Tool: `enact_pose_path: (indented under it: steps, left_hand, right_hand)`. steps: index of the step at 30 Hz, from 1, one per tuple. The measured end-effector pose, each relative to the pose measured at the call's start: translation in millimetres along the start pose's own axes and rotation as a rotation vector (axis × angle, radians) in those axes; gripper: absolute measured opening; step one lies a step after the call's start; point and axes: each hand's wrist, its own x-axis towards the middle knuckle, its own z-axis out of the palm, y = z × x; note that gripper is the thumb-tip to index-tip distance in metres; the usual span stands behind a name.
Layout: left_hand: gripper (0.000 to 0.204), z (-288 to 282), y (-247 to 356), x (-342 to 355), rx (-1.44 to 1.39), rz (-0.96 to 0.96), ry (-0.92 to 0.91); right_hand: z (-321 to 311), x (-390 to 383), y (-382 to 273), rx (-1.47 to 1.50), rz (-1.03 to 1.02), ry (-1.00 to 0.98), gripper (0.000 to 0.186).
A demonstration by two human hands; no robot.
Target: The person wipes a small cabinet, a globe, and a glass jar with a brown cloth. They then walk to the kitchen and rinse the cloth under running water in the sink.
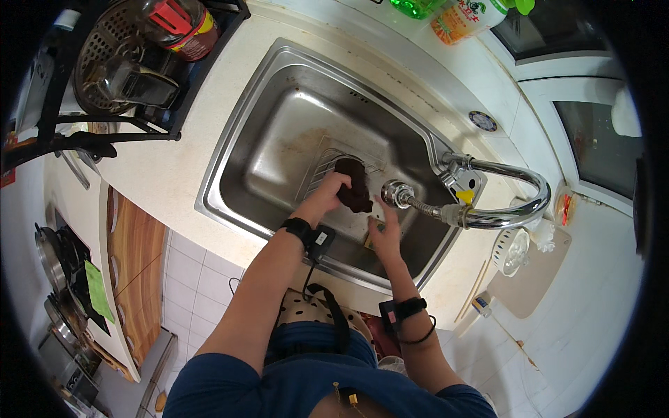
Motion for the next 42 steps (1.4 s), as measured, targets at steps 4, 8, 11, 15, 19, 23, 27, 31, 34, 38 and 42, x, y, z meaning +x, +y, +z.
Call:
enact_pose_path:
  steps: [4, 8, 11, 15, 19, 23, 27, 31, 34, 38, 42]
  left_hand:
    - [0.043, -2.2, 3.0, -14.0, 0.096, 0.030, -0.103]
    - [0.043, 10.2, -4.0, -28.3, 0.341, 0.050, -0.103]
    - [0.031, 11.0, 1.1, -35.4, 0.606, 0.116, 0.084]
    - [0.031, 11.9, 22.4, -53.7, 0.370, -0.196, 0.140]
    - [0.046, 34.1, 33.5, -77.3, 0.345, -0.227, 0.042]
    - [0.063, 48.6, 33.8, -86.4, 0.659, -0.079, -0.001]
    - [0.050, 38.7, 31.4, -82.2, 1.077, 0.002, -0.080]
    - [0.033, 24.7, 22.8, -82.0, 0.911, 0.104, -0.058]
    - [0.037, 18.3, 18.5, -82.6, 0.654, 0.122, 0.023]
    - [0.043, 15.7, 20.0, -80.3, 0.225, 0.055, 0.085]
    - [0.050, 20.8, 27.3, -85.0, -0.050, 0.115, -0.090]
  right_hand:
    - [2.7, 26.6, 24.0, 0.510, 0.319, -0.089, 0.040]
    - [14.5, 50.9, 32.3, 0.236, 0.023, -0.229, 0.043]
    - [8.8, 73.3, 49.3, 0.802, 0.333, -0.198, 0.041]
    - [1.8, 83.1, 80.9, 0.974, 0.468, 0.107, 0.039]
    - [6.7, 73.9, 88.5, 0.762, 0.374, 0.009, 0.037]
    - [15.6, 62.6, 64.7, 0.929, 0.808, -0.168, 0.037]
    - [19.4, 57.2, 42.9, 1.119, 0.709, -0.437, 0.039]
    - [24.9, 55.6, 42.7, 1.037, 0.506, -0.265, 0.024]
    - [25.9, 53.2, 51.3, 1.174, 0.526, -0.038, 0.029]
    - [12.7, 47.7, 62.8, 0.892, 0.335, -0.088, 0.037]
    - [-7.7, 45.0, 65.1, 0.867, 0.285, -0.202, 0.044]
